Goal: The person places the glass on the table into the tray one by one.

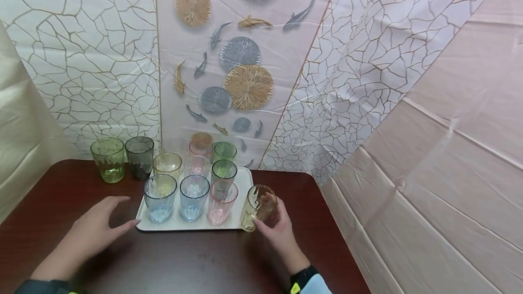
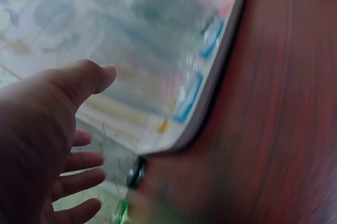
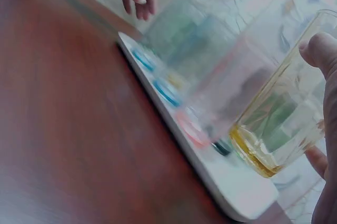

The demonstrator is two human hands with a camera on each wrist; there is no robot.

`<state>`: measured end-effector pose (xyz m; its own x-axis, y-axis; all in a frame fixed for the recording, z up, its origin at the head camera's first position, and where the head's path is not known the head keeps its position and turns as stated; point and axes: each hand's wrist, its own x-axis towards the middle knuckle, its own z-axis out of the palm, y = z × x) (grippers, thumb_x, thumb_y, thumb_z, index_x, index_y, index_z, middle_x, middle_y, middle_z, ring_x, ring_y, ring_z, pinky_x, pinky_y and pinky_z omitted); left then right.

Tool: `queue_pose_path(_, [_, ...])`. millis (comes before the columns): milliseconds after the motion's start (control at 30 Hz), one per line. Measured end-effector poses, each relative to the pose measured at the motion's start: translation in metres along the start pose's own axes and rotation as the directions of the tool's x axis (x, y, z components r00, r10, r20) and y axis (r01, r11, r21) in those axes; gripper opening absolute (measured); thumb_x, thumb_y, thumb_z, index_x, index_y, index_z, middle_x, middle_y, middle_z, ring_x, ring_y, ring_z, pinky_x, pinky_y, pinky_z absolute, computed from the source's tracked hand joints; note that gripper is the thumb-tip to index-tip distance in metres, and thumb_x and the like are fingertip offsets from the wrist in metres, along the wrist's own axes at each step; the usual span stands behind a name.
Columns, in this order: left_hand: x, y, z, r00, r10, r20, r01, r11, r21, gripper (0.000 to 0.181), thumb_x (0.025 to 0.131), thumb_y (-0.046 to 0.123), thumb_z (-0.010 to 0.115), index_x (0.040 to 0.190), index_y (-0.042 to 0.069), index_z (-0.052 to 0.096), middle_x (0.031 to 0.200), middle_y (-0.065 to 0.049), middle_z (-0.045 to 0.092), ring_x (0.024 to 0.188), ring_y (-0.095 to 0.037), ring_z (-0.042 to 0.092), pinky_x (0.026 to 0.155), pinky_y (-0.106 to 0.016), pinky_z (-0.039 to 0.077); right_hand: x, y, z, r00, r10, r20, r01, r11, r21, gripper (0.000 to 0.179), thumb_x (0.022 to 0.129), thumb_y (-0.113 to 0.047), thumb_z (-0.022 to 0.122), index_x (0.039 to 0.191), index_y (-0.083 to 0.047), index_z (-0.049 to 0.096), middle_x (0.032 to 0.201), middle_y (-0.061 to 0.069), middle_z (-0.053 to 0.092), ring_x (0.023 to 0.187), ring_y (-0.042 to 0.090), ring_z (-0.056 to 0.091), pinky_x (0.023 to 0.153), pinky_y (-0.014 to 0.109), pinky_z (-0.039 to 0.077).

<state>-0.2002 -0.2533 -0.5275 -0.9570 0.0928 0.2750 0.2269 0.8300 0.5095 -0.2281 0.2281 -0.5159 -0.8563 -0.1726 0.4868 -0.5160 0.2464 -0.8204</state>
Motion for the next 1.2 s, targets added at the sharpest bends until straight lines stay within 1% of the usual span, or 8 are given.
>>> queue_pose_path(167, [0.015,-0.020,0.005,0.999,-0.014,0.035,0.011,0.996,0.083,0.110,0.084,0.073,0.070,0.152,-0.010,0.042,0.146,-0.039,0.044,0.130,-0.058,0.040,0.097,-0.078,0.036,0.042,0.022,-0.004,0.998,0.045,-0.039,-0.046,0.999,-0.015,0.076,0.088,-0.011,0.083,0.152,-0.004,0.043,0.145,0.015,0.057,0.130,0.027,0.057,0.105,0.043,0.050])
queue_pose_path(300, [0.023,-0.028,0.013,1.000,0.011,0.020,-0.014,0.991,0.131,0.118,0.083,0.079,0.065,0.156,-0.009,0.038,0.151,-0.040,0.039,0.134,-0.059,0.036,0.102,-0.079,0.032,0.074,0.040,0.004,0.990,0.128,-0.065,-0.130,0.991,-0.022,0.071,0.089,-0.017,0.083,0.149,-0.011,0.046,0.144,0.013,0.058,0.122,0.031,0.062,0.094,0.045,0.057])
queue_pose_path(400, [0.028,-0.033,0.018,0.999,0.004,0.042,-0.011,0.988,0.154,0.122,0.083,0.083,0.060,0.158,-0.009,0.034,0.153,-0.041,0.036,0.136,-0.060,0.033,0.105,-0.079,0.029,0.098,0.053,0.012,0.976,0.196,-0.091,-0.201,0.979,-0.041,0.067,0.090,-0.020,0.083,0.146,-0.013,0.048,0.140,0.015,0.060,0.119,0.031,0.064,0.089,0.043,0.059])
queue_pose_path(533, [0.031,-0.035,0.020,0.995,-0.036,0.097,0.019,0.984,0.178,0.126,0.083,0.087,0.053,0.160,-0.010,0.029,0.154,-0.044,0.030,0.137,-0.062,0.028,0.106,-0.081,0.024,0.128,0.067,0.023,0.957,0.256,-0.136,-0.267,0.961,-0.073,0.068,0.089,-0.026,0.083,0.145,-0.009,0.048,0.137,0.014,0.061,0.120,0.027,0.061,0.095,0.042,0.056])
queue_pose_path(633, [0.033,-0.035,0.020,0.993,-0.049,0.110,0.028,0.982,0.186,0.126,0.084,0.088,0.052,0.160,-0.010,0.028,0.154,-0.044,0.029,0.137,-0.063,0.027,0.106,-0.081,0.023,0.146,0.074,0.028,0.949,0.271,-0.163,-0.287,0.954,-0.087,0.070,0.089,-0.029,0.083,0.146,-0.008,0.047,0.138,0.011,0.059,0.124,0.024,0.056,0.102,0.043,0.052])
queue_pose_path(867, [0.033,-0.035,0.021,0.991,-0.065,0.116,0.043,0.983,0.181,0.125,0.084,0.087,0.052,0.160,-0.010,0.029,0.155,-0.044,0.028,0.137,-0.063,0.026,0.105,-0.082,0.023,0.166,0.083,0.034,0.940,0.309,-0.146,-0.323,0.943,-0.085,0.067,0.090,-0.027,0.082,0.142,-0.012,0.043,0.141,0.012,0.053,0.128,0.024,0.054,0.101,0.043,0.053])
queue_pose_path(1033, [0.033,-0.036,0.022,0.992,-0.067,0.106,0.046,0.981,0.188,0.124,0.085,0.087,0.052,0.159,-0.010,0.031,0.154,-0.044,0.030,0.137,-0.063,0.027,0.104,-0.082,0.024,0.168,0.089,0.037,0.929,0.340,-0.149,-0.355,0.930,-0.096,0.076,0.089,-0.029,0.083,0.150,-0.013,0.040,0.147,0.013,0.050,0.133,0.024,0.050,0.106,0.044,0.050])
queue_pose_path(1200, [0.032,-0.038,0.022,0.993,-0.067,0.101,0.046,0.980,0.195,0.121,0.086,0.084,0.055,0.157,-0.011,0.033,0.153,-0.045,0.031,0.136,-0.063,0.028,0.104,-0.082,0.026,0.168,0.094,0.041,0.931,0.340,-0.131,-0.354,0.930,-0.097,0.079,0.090,-0.024,0.082,0.154,-0.012,0.037,0.149,0.015,0.049,0.134,0.027,0.050,0.107,0.045,0.049])
